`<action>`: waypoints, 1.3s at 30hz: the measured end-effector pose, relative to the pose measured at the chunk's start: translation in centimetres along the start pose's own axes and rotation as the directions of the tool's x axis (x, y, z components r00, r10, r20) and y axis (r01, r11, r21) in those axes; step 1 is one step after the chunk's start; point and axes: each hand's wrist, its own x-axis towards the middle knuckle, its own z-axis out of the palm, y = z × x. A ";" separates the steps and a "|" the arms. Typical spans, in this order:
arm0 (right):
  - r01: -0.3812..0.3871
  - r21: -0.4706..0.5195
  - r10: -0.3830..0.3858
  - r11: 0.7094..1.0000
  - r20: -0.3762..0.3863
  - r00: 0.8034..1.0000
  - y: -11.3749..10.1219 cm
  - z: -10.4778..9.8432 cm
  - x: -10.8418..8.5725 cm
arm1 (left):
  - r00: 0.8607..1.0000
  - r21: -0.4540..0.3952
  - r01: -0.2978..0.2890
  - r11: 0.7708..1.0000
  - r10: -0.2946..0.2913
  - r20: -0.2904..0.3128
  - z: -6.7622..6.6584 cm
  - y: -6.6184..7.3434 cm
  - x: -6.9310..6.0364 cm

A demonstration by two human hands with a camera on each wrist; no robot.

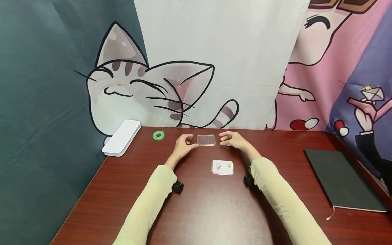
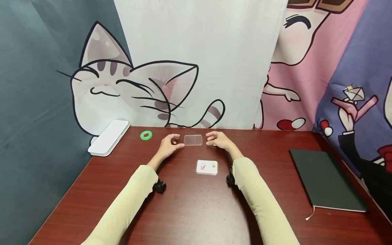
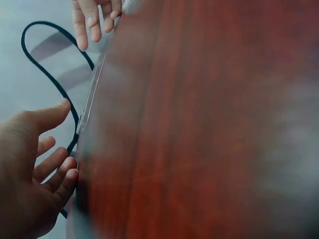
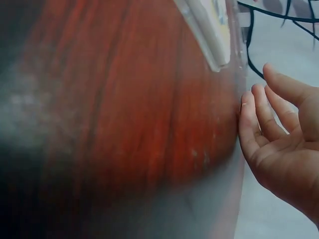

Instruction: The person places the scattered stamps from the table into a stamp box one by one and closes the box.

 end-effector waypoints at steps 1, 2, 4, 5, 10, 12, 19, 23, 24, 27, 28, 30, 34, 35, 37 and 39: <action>-0.012 -0.020 0.012 1.000 -0.002 1.000 0.0 0.1 0.2 | 1.000 0.001 0.013 1.000 -0.013 0.014 0.0 -0.2 0.2; -0.016 -0.042 0.016 0.999 -0.002 1.000 0.0 0.2 0.4 | 0.999 0.006 0.026 1.000 -0.027 0.029 0.0 -0.3 0.4; -0.012 -0.087 0.012 0.996 0.002 1.000 -0.1 0.5 0.7 | 0.997 0.041 0.042 0.998 -0.044 0.066 0.0 -0.5 0.8; -0.008 -0.105 0.008 0.994 0.002 1.000 -0.1 0.6 0.8 | 0.995 0.074 0.039 0.996 -0.046 0.087 0.0 -0.6 1.0; 0.017 -0.238 -0.021 0.971 -0.015 1.000 -0.1 1.4 1.4 | 0.984 0.244 -0.020 0.969 -0.024 0.178 -0.3 -0.5 1.8; 0.023 -0.316 -0.032 0.948 -0.021 0.999 -0.1 1.7 1.6 | 0.978 0.283 -0.030 0.959 -0.031 0.207 -0.4 -0.3 2.1; 0.061 -0.452 -0.068 0.890 0.000 0.998 -0.2 2.3 1.9 | 0.966 0.342 -0.007 0.940 -0.082 0.244 -0.6 -0.3 2.5; 0.027 -0.448 -0.034 0.894 -0.008 0.999 -0.4 2.0 1.9 | 0.971 0.335 0.002 0.942 -0.083 0.226 -0.3 -0.5 2.7; 0.027 -0.443 -0.036 0.896 -0.010 0.999 -0.5 1.9 1.9 | 0.972 0.332 0.002 0.943 -0.080 0.223 -0.2 -0.5 2.7; 0.068 -0.439 -0.082 0.896 -0.012 0.997 -0.5 1.8 1.9 | 0.972 0.324 -0.001 0.946 -0.075 0.222 -0.2 -0.4 2.8; 0.082 -0.437 -0.098 0.896 -0.014 0.995 -0.5 1.7 1.9 | 0.972 0.319 -0.004 0.948 -0.071 0.225 -0.1 -0.3 2.7; 0.091 -0.414 -0.108 0.905 -0.017 0.994 -0.2 1.7 1.4 | 0.971 0.301 -0.008 0.954 -0.065 0.232 0.2 -0.3 2.5; 0.071 -0.367 -0.086 0.927 -0.023 0.996 0.1 1.8 0.5 | 0.969 0.255 -0.005 0.967 -0.058 0.241 0.8 -0.6 2.3; 0.073 -0.358 -0.085 0.931 -0.017 0.996 0.1 1.8 0.5 | 0.968 0.242 -0.005 0.970 -0.056 0.243 0.8 -0.7 2.3; 0.083 -0.347 -0.090 0.934 -0.004 0.996 -0.1 1.6 0.7 | 0.968 0.202 -0.015 0.979 -0.036 0.248 0.6 -0.6 2.6; 0.094 -0.327 -0.096 0.940 0.010 0.995 -0.4 1.4 1.1 | 0.967 0.141 -0.030 0.990 -0.007 0.255 0.2 -0.4 3.1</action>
